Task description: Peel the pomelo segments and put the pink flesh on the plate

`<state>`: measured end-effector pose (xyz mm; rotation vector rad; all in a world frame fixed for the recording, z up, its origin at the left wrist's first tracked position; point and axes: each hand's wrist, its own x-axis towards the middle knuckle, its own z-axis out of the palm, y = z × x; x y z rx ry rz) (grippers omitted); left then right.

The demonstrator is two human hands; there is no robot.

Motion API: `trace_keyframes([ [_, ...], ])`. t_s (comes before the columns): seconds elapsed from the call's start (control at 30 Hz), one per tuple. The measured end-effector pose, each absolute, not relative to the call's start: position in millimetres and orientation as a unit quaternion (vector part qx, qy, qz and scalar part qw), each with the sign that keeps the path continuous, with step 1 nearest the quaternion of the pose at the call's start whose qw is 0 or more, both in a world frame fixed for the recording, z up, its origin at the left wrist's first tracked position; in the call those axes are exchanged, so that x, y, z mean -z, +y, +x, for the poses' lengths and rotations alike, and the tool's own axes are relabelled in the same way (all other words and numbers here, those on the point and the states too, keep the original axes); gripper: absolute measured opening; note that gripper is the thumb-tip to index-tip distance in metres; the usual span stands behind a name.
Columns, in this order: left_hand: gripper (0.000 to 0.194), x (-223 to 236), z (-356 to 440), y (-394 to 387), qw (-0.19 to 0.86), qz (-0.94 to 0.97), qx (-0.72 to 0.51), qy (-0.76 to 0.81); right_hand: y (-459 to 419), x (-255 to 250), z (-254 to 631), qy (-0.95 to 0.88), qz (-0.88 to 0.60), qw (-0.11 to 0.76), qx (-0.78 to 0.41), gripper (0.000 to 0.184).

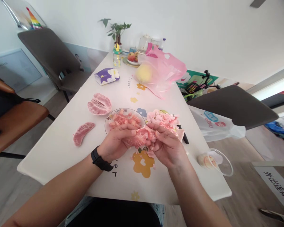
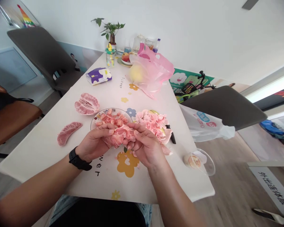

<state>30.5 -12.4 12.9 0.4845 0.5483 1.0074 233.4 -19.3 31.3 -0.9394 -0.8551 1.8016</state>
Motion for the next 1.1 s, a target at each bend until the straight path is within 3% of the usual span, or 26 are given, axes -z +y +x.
trace_keyframes([
  [0.2, 0.024, -14.6, 26.2, -12.6, 0.79, 0.308, -0.423, 0.32, -16.5, -34.9, 246.0, -0.442, -0.412, 0.428, -0.672, 0.036],
  [0.47, 0.037, -24.8, 22.6, -13.7, 0.79, 0.449, -0.295, 0.297, -20.1, -58.3, 252.1, -0.603, -0.43, 0.268, -0.616, 0.034],
  [0.77, 0.035, -17.0, 18.8, -7.7, 0.737, 0.515, -0.309, 0.31, -16.7, -62.4, 253.5, -0.66, -0.481, 0.253, -0.519, 0.021],
  [1.1, 0.049, -9.9, 29.2, -15.0, 0.73, 0.509, -0.295, 0.348, -15.6, -61.6, 242.2, -0.74, -0.449, 0.231, -0.445, 0.022],
])
